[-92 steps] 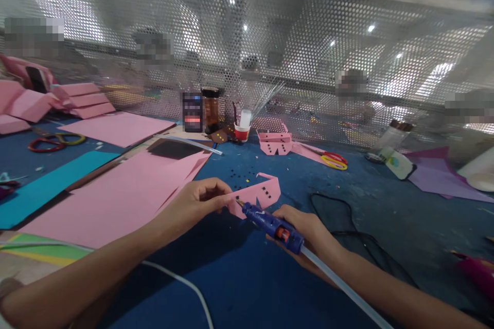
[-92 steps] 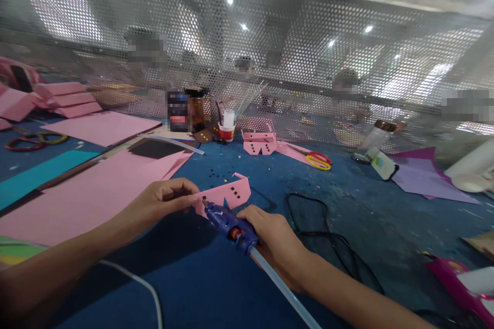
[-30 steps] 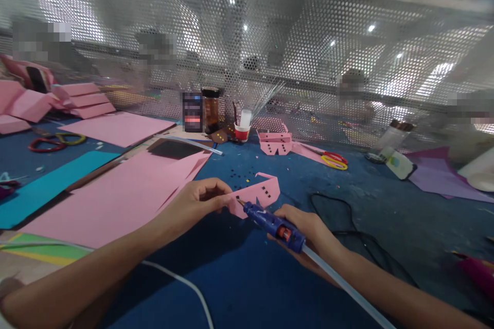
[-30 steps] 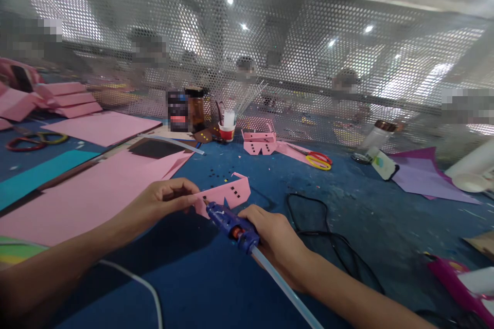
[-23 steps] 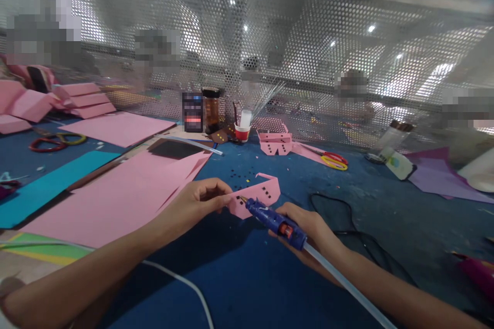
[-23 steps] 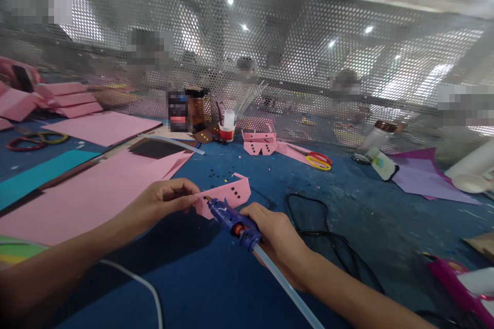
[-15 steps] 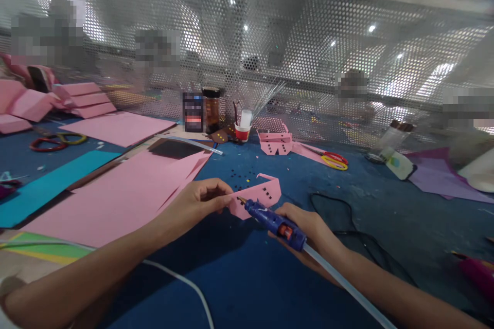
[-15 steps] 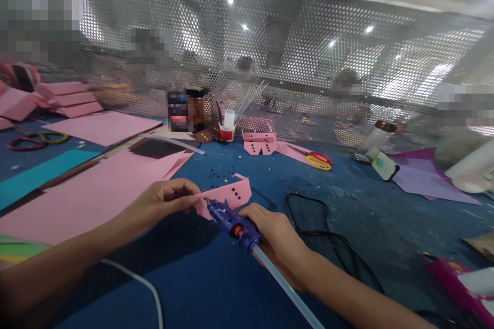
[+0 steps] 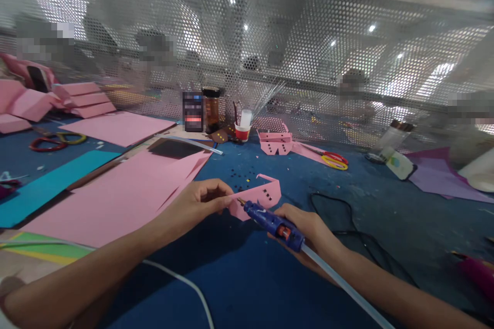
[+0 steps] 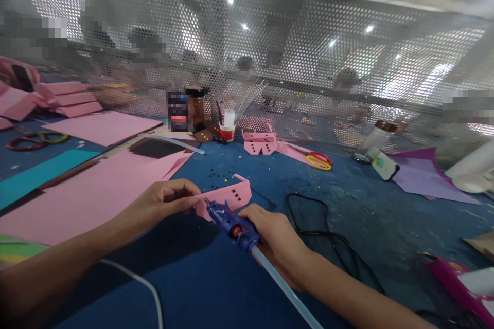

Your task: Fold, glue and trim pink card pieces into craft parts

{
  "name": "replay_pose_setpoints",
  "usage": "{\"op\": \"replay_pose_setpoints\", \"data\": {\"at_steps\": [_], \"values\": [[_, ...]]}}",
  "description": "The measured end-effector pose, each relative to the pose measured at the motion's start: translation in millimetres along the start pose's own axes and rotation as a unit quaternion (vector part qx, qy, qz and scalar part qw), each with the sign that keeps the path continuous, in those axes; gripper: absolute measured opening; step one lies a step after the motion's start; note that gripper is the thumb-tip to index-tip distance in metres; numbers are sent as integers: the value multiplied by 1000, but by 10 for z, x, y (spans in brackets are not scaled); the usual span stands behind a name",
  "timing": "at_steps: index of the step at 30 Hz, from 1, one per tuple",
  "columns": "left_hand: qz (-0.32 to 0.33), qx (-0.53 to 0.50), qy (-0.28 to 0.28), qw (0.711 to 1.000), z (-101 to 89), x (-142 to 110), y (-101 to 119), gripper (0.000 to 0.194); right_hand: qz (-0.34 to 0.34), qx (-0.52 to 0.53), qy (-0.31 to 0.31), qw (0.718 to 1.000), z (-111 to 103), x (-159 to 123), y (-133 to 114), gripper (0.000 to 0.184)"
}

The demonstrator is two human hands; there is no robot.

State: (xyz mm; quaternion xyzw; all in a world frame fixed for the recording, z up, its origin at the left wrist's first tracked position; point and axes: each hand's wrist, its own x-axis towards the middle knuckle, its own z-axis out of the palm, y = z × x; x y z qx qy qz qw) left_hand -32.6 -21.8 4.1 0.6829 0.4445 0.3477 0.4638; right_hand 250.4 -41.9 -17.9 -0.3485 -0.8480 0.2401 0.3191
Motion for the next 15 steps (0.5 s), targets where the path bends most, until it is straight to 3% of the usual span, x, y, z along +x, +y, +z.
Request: {"op": "replay_pose_setpoints", "data": {"at_steps": [8,15], "values": [[-3,-2,0,1000,7,-2,23,32,-6,-13,-27,1000,-25,6,18,20],[4,-14,2,1000,-16,-3,-18,29,-4,-28,14,1000,72,-7,136,14]]}}
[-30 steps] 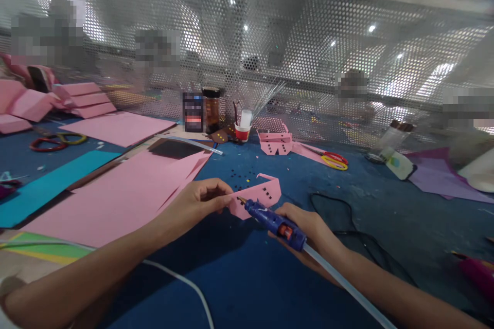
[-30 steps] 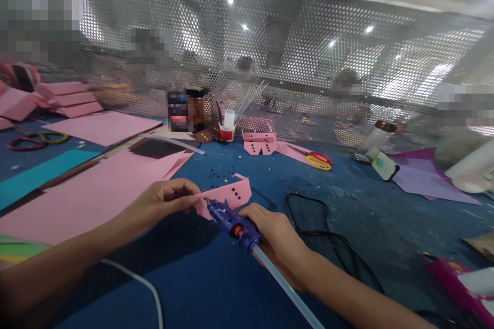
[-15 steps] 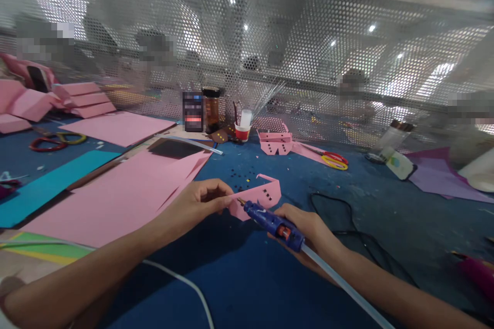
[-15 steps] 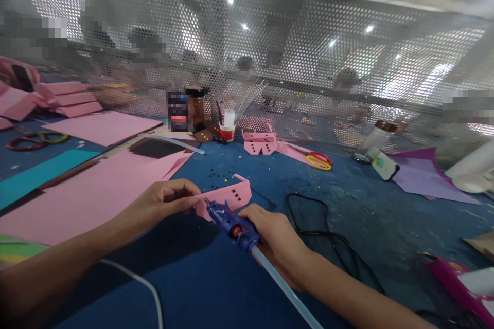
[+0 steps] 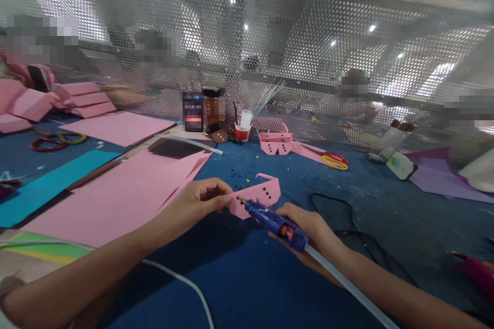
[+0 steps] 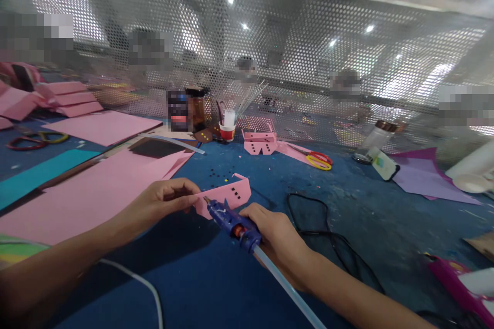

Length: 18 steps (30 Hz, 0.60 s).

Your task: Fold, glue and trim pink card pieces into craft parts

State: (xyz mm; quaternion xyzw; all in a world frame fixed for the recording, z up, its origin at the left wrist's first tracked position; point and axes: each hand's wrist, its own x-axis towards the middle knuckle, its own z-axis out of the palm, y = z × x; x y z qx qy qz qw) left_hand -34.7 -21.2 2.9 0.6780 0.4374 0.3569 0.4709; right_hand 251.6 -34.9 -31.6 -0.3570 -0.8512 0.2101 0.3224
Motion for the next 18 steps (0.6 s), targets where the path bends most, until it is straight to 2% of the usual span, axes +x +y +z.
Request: {"op": "replay_pose_setpoints", "data": {"at_steps": [7,18], "values": [[-10,1,22,1000,-3,20,1,29,-2,-10,-29,1000,-201,34,-221,11],[-20,2,38,999,-24,17,-10,29,16,-6,-58,998,-188,25,-131,18]]}}
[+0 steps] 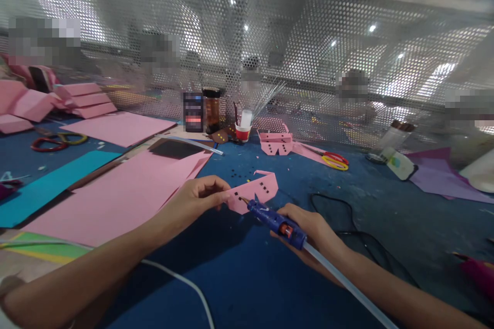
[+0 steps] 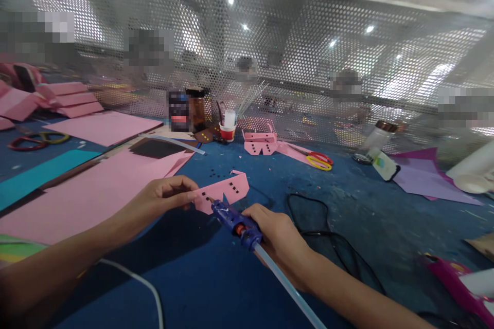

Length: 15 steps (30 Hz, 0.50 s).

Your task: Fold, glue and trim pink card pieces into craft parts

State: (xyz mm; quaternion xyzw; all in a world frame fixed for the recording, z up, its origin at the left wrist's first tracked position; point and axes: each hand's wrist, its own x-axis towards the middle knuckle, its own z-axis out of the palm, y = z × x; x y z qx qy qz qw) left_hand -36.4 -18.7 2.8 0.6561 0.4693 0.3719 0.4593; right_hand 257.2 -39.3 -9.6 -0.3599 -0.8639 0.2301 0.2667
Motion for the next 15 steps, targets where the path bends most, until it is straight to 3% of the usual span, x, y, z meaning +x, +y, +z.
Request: {"op": "replay_pose_setpoints", "data": {"at_steps": [15], "values": [[-7,-14,1,1000,-2,-7,-12,26,7,6,-13,1000,-5,2,4,25]]}}
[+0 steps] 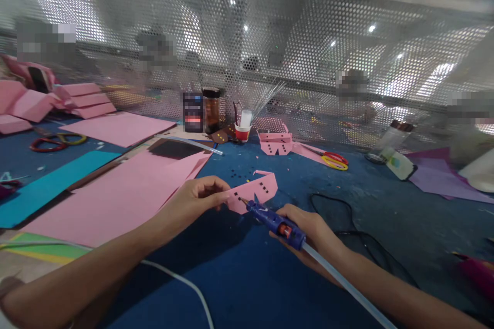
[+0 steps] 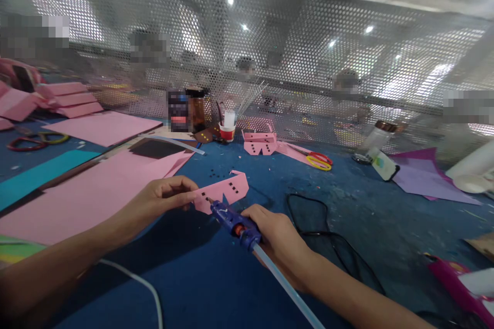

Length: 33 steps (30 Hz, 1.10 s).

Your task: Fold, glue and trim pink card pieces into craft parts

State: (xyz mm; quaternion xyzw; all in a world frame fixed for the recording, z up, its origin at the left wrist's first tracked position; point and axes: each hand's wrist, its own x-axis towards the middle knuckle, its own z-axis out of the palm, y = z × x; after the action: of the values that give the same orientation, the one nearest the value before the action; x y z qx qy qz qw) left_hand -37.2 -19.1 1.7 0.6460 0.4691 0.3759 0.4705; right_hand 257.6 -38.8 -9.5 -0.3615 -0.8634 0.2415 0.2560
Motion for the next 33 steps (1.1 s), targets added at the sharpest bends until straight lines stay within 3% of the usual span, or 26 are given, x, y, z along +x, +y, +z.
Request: {"op": "replay_pose_setpoints", "data": {"at_steps": [33], "values": [[7,5,-8,1000,17,1,14,26,-21,-17,13,1000,34,2,21,16]]}}
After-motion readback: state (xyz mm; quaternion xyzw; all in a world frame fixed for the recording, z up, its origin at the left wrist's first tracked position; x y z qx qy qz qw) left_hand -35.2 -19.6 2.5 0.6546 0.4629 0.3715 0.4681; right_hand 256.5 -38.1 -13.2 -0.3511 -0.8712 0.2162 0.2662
